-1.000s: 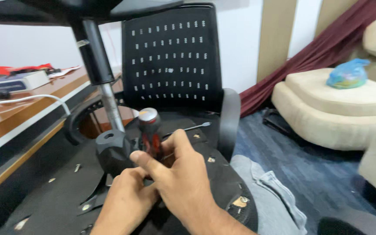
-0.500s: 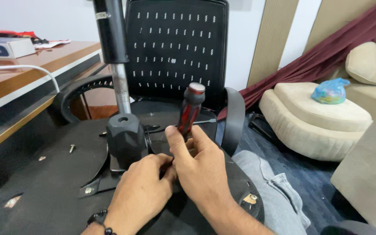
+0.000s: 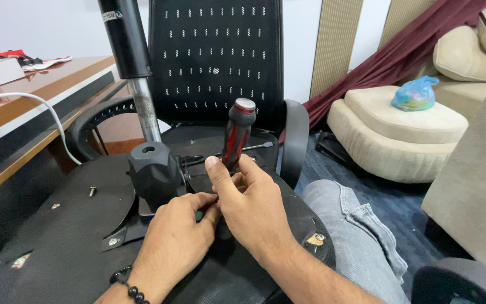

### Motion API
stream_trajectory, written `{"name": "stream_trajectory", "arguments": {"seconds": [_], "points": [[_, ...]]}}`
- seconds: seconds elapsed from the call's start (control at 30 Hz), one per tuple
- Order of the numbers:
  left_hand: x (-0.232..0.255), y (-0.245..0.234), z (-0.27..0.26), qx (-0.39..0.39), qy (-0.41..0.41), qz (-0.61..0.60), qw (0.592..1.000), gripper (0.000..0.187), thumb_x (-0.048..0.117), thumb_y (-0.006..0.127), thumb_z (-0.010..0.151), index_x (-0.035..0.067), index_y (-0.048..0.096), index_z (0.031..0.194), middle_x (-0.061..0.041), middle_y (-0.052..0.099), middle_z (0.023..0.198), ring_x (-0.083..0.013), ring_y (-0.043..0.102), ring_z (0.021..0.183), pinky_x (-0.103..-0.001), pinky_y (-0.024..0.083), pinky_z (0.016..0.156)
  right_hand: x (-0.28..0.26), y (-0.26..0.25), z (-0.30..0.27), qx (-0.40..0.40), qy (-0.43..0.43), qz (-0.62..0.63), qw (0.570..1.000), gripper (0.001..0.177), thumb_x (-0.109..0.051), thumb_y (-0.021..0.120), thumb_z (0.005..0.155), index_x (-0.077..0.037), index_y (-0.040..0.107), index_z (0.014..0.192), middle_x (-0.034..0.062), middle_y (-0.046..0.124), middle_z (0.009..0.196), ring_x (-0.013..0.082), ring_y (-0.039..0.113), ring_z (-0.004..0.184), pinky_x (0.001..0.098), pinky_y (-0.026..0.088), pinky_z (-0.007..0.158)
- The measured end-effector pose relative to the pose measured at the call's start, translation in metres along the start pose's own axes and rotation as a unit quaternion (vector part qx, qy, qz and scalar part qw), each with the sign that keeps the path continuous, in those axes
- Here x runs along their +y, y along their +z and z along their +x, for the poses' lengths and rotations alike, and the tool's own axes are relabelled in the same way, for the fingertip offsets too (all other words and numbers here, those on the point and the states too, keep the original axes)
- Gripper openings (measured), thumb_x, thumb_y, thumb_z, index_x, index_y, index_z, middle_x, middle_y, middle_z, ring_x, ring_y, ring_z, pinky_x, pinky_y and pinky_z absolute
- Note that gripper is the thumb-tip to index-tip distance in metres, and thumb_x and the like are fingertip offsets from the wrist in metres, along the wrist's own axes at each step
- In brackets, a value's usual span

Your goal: The person uses a screwdriver to tighten screws into the underside of an office chair seat, securing the gas lift mechanism. The person then lifts and repositions the chair base to check the assembly.

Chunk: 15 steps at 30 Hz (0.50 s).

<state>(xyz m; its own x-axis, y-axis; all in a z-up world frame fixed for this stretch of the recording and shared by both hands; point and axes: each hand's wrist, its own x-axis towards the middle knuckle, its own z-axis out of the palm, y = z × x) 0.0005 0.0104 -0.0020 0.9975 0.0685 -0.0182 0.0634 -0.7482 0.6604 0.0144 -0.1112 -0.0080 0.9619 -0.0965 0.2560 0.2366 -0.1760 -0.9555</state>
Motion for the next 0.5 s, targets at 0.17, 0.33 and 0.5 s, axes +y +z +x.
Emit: {"name": "stream_trajectory", "arguments": {"seconds": [0.17, 0.33, 0.5], "points": [[-0.011, -0.002, -0.002, 0.031, 0.071, -0.018, 0.997, 0.034, 0.034, 0.069, 0.090, 0.015, 0.078, 0.117, -0.014, 0.080, 0.091, -0.0282, 0.079, 0.087, -0.038, 0.060, 0.082, -0.002, 0.009, -0.009, 0.024, -0.002, 0.005, 1.000, 0.043, -0.050, 0.063, 0.090, -0.008, 0.070, 0.096, 0.0021, 0.067, 0.067, 0.0079, 0.063, 0.058, 0.0261, 0.051, 0.054], [-0.016, -0.005, -0.007, 0.004, 0.039, -0.013, 0.999, 0.032, 0.035, 0.067, 0.092, 0.018, 0.077, 0.118, -0.013, 0.080, 0.088, -0.0286, 0.080, 0.085, -0.038, 0.061, 0.083, -0.003, 0.013, -0.016, 0.038, 0.006, 0.001, 0.999, 0.042, -0.049, 0.063, 0.089, -0.010, 0.071, 0.102, 0.0028, 0.068, 0.069, 0.0084, 0.064, 0.059, 0.0267, 0.052, 0.055], [-0.025, -0.007, -0.009, 0.019, 0.096, -0.015, 0.995, 0.032, 0.034, 0.068, 0.090, 0.017, 0.079, 0.115, -0.015, 0.079, 0.089, -0.0320, 0.078, 0.089, -0.040, 0.060, 0.083, -0.001, 0.020, -0.025, 0.057, -0.007, -0.006, 0.998, 0.044, -0.050, 0.064, 0.090, -0.007, 0.071, 0.101, 0.0028, 0.069, 0.072, 0.0082, 0.065, 0.061, 0.0262, 0.053, 0.057]]}}
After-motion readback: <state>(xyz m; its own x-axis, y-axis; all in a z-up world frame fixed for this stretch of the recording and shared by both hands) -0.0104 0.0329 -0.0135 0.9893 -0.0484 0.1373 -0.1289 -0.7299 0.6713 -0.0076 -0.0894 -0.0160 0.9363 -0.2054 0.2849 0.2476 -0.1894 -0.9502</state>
